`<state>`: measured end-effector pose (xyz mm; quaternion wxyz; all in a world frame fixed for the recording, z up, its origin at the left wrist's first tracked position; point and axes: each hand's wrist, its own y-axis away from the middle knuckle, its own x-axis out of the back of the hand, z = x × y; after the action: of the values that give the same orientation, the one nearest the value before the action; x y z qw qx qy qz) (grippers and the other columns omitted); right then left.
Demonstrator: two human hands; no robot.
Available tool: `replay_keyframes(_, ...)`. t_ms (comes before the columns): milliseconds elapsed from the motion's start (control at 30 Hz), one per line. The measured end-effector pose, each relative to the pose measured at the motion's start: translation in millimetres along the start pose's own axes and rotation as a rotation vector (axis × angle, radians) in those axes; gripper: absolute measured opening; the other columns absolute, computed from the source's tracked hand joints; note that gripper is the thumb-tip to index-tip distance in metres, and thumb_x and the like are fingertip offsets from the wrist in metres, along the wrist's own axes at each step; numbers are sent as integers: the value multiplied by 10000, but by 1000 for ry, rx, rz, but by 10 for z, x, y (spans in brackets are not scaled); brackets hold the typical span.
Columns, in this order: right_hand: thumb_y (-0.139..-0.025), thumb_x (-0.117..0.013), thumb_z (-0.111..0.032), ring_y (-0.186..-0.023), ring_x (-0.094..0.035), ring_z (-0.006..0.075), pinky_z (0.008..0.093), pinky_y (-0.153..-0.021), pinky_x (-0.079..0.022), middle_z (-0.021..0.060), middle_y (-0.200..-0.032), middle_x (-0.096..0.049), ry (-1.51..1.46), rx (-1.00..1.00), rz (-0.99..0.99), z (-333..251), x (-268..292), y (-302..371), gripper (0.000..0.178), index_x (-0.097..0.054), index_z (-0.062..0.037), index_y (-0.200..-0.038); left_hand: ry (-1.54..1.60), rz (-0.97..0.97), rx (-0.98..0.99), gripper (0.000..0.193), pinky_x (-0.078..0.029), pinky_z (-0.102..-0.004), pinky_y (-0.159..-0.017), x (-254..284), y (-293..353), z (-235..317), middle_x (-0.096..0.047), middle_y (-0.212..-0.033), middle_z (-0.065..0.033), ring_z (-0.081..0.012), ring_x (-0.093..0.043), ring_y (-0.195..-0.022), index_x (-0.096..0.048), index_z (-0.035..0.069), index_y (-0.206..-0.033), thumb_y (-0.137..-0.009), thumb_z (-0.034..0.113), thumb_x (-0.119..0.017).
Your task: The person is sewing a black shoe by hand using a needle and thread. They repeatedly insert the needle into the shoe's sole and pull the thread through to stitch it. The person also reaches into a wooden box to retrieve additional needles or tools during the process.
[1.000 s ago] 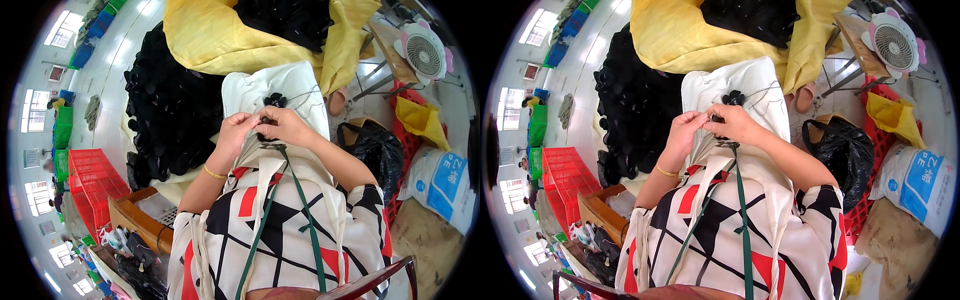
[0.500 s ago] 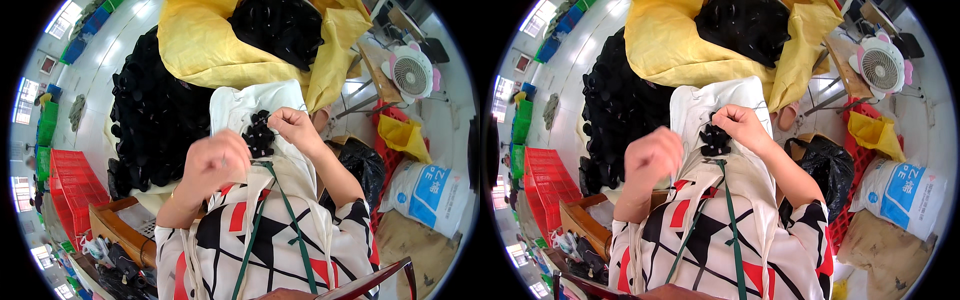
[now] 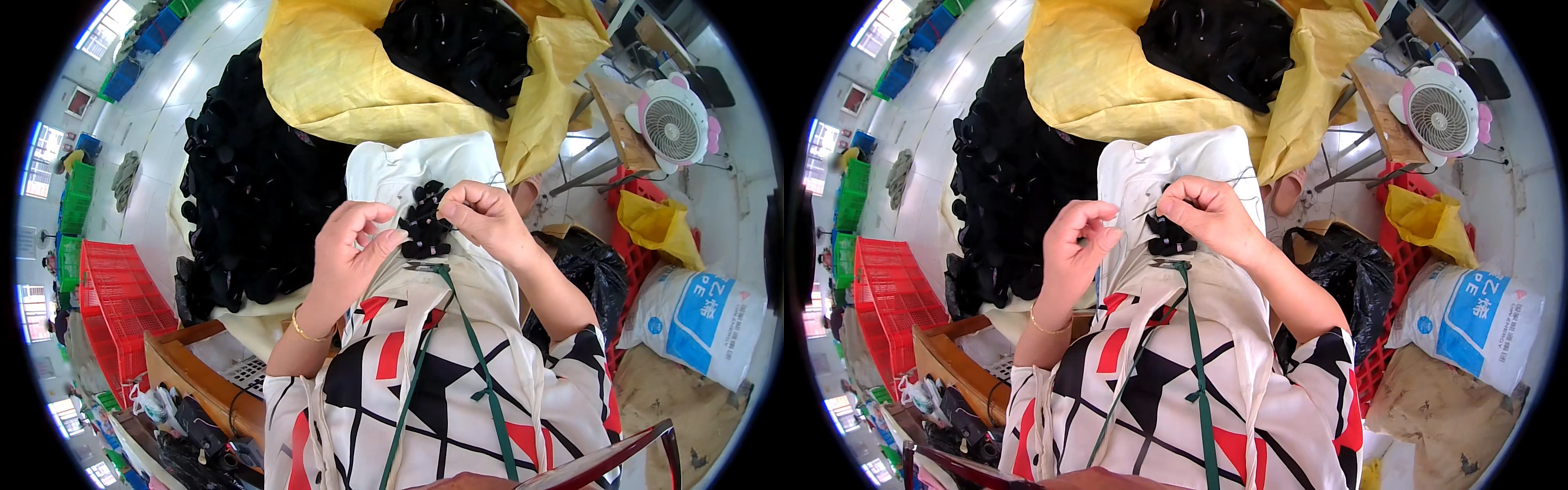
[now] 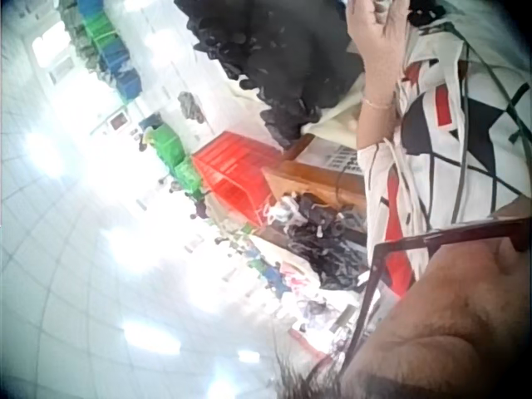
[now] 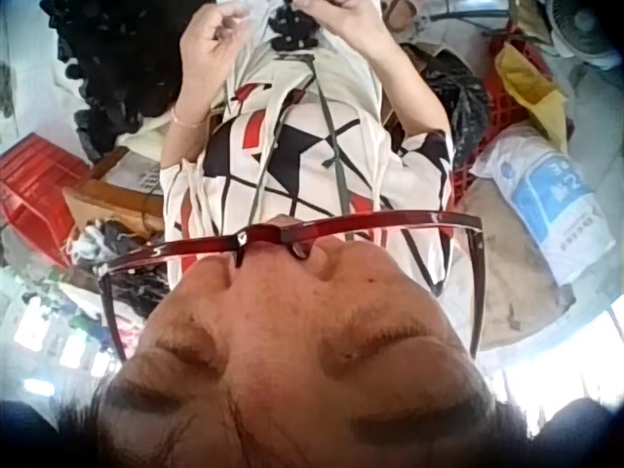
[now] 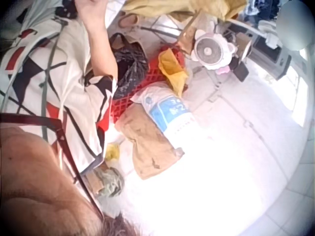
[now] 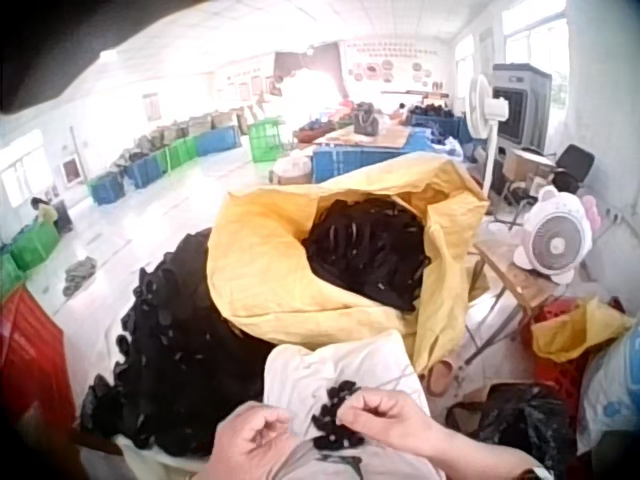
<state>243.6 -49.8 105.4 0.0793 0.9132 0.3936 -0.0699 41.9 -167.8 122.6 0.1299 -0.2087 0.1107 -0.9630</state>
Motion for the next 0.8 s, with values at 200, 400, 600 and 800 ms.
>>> replay_keyframes(200,-989,-607,-149,-569,-369,-12,176,-493,-281,-92,-734,-541,25,73,-28,104,-63,-46,140,-658,-47,-908,131,-83,74,177,-434,-210,-651,-111,9,-297,-630,-832,-26,-83,-526,-688,-693,-11,-1012,-877,98,-729)
replay_keyframes(400,-968,-639,-152,-686,-516,10,198,-587,-432,-56,-759,-586,-1,-71,-20,210,-43,-70,134,-660,-23,-936,438,-65,315,105,-384,-190,-550,-160,21,-488,-627,-754,-35,-55,-481,-590,-659,-10,-913,-915,94,-644)
replay_keyframes(600,-875,-662,-157,-656,-616,349,406,-590,-498,149,-745,-619,841,535,42,726,-316,-123,98,-641,-65,-849,1081,56,675,140,-335,-190,-465,-339,87,-716,-583,-662,-4,-38,-450,-551,-674,-7,-885,-932,105,-604)
replay_keyframes(800,-890,-662,-94,-657,-583,156,308,-609,-470,75,-735,-630,516,195,-56,560,-232,-157,98,-627,-18,-839,498,-128,537,135,-371,-193,-540,-288,183,-816,-604,-700,24,-21,-475,-603,-722,-12,-897,-918,100,-649)
